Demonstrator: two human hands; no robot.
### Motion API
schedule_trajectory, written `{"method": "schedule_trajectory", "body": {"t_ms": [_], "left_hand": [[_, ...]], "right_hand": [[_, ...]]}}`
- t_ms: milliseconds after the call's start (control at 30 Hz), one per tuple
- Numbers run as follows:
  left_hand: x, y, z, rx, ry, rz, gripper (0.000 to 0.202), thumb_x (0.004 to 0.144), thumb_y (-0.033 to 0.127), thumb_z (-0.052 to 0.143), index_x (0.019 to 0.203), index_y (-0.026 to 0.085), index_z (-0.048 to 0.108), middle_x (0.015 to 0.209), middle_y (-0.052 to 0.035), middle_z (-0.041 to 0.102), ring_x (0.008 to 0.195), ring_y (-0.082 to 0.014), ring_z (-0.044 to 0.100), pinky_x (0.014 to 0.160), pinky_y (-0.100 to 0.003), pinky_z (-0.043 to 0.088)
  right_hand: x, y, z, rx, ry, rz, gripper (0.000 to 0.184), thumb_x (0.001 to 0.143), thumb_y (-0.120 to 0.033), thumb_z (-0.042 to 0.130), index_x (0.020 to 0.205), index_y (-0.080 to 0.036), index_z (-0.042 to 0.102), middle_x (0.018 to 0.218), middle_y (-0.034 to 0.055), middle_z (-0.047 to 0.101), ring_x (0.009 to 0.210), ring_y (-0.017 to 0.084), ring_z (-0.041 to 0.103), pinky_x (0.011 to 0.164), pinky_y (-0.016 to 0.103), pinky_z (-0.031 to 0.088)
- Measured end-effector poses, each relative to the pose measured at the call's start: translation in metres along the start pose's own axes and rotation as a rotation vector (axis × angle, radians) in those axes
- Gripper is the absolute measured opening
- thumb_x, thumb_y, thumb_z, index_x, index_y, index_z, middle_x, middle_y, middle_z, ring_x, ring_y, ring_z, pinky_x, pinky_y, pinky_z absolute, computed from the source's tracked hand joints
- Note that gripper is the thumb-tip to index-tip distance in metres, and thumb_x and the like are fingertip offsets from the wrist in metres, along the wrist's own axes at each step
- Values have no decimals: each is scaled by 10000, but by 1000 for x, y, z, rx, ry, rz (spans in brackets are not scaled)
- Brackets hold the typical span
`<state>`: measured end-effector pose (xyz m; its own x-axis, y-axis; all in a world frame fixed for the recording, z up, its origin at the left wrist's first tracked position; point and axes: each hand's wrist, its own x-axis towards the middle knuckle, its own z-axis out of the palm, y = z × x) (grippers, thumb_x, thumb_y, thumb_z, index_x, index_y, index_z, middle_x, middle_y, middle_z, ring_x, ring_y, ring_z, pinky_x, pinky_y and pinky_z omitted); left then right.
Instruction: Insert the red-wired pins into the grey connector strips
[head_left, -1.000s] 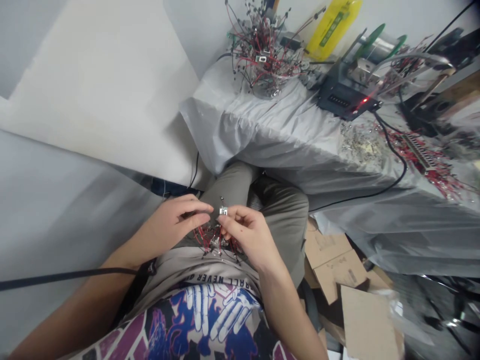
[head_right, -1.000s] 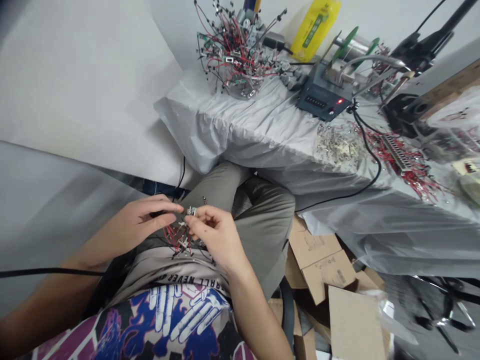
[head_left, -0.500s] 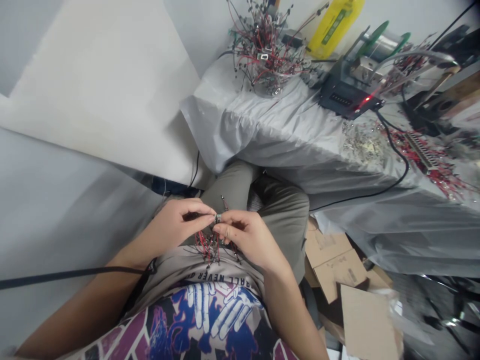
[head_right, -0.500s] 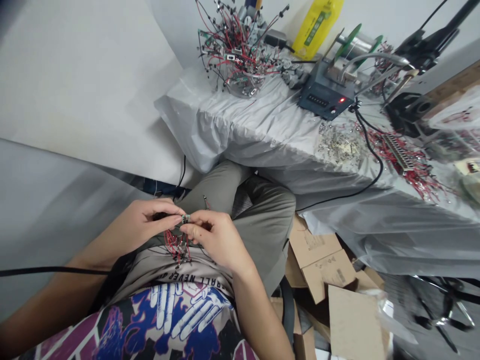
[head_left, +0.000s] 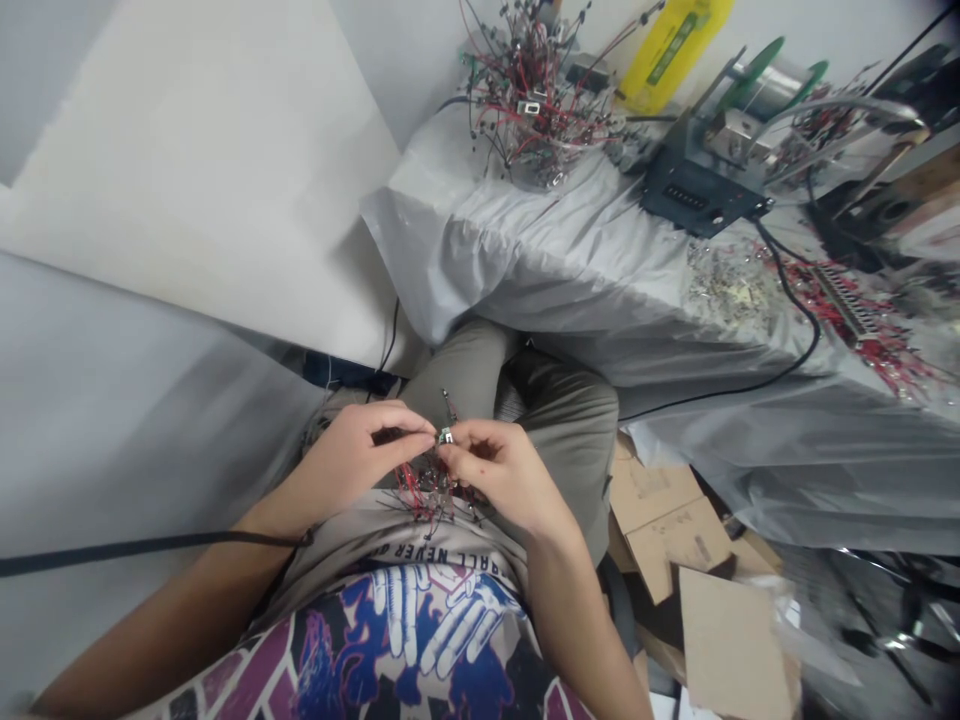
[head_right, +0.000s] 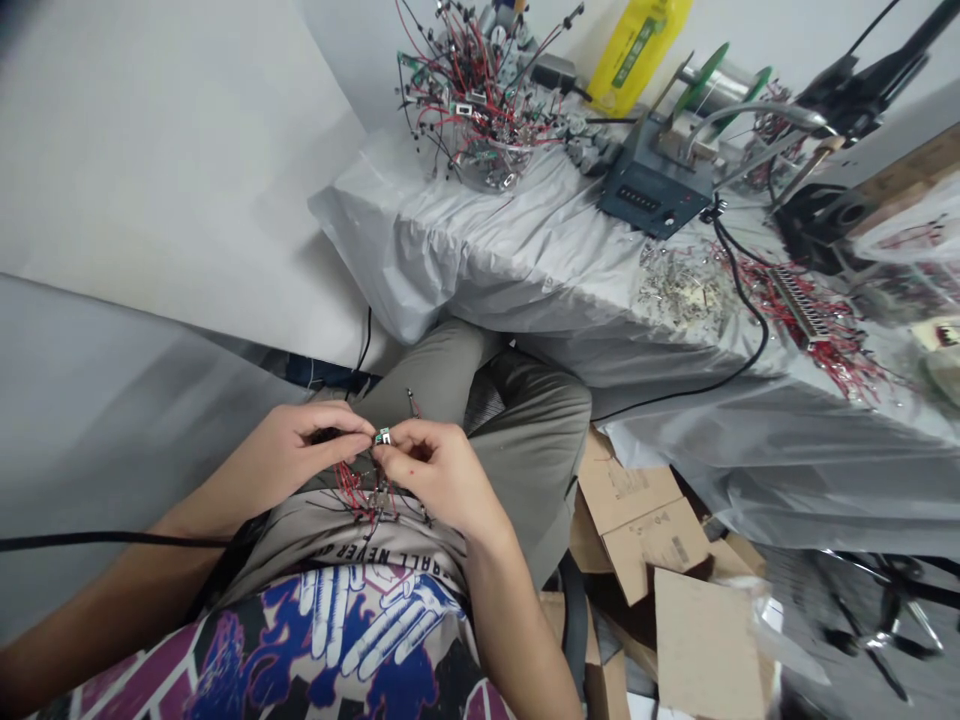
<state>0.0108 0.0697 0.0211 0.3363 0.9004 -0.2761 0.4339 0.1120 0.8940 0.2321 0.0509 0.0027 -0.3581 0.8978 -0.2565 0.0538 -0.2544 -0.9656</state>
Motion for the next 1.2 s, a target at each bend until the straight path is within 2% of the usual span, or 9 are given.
{"method": "schedule_trajectory", "body": {"t_ms": [200, 300, 400, 533, 667, 767, 867, 1000, 1200], "left_hand": [[-6, -9, -18, 94, 12, -63, 372, 975, 472, 639, 1248, 277, 800, 1318, -38, 759, 1172, -262, 711, 939, -345, 565], [-10, -15, -30, 113, 6, -73, 434, 982, 461, 616, 1352, 278, 750, 1206, -46, 769, 1055, -249, 719, 883, -334, 570], [-14, -18, -36, 55, 7, -118, 439, 993, 453, 625, 1393, 293, 711, 1118, -29, 767, 939, -221, 719, 826, -306, 562], [-14, -18, -29, 52, -16, -136, 390, 948, 449, 671, 1293, 287, 755, 1074, -14, 779, 835, -201, 712, 781, -285, 547], [-15, -16, -15, 85, -57, -177, 308, 899, 438, 697, 1147, 296, 810, 1077, -10, 821, 995, -251, 761, 847, -299, 563], [-17, -12, -6, 34, -15, -199, 284, 872, 453, 721, 1092, 298, 814, 1054, -1, 828, 974, -248, 772, 902, -316, 576], [-18, -9, -1, 25, 15, -186, 282, 876, 441, 720, 1090, 284, 816, 1081, -16, 827, 1008, -255, 775, 918, -333, 588], [-13, -9, -6, 15, -83, -143, 272, 888, 388, 718, 1103, 252, 813, 1068, -33, 826, 976, -242, 780, 875, -324, 597], [-7, -14, -13, -175, -220, -241, 285, 844, 323, 745, 1110, 228, 784, 1034, -37, 820, 886, -212, 795, 811, -294, 614]], "right_hand": [[0, 12, -24, 283, 197, 30, 250, 842, -388, 831, 777, -165, 740, 589, -31, 568, 534, 80, 427, 531, 229, 309], [2, 26, -29, 516, 222, 30, 285, 800, -419, 862, 776, -161, 744, 526, -63, 481, 486, 58, 334, 497, 217, 250], [4, 38, -23, 549, 240, 41, 302, 806, -422, 877, 772, -162, 727, 556, -53, 523, 494, 54, 373, 491, 202, 269], [1, 43, -7, 419, 140, 92, 312, 816, -437, 899, 812, -166, 745, 647, -8, 669, 524, 73, 514, 510, 203, 381], [1, 41, 7, 459, 94, 43, 330, 806, -477, 900, 847, -188, 748, 661, -15, 701, 514, 84, 551, 517, 213, 427], [2, 43, 10, 469, 127, -17, 341, 804, -489, 899, 867, -188, 752, 656, -12, 702, 515, 91, 558, 520, 223, 432], [-1, 45, 6, 547, 236, -53, 396, 777, -532, 905, 864, -190, 727, 608, -24, 659, 460, 80, 478, 462, 228, 337], [-6, 44, -1, 630, 344, -95, 392, 780, -528, 886, 857, -200, 686, 535, -68, 523, 452, 69, 338, 460, 239, 247], [-8, 36, -9, 819, 425, -141, 371, 809, -480, 841, 806, -241, 557, 605, -113, 312, 481, 66, 162, 500, 232, 340]]}}
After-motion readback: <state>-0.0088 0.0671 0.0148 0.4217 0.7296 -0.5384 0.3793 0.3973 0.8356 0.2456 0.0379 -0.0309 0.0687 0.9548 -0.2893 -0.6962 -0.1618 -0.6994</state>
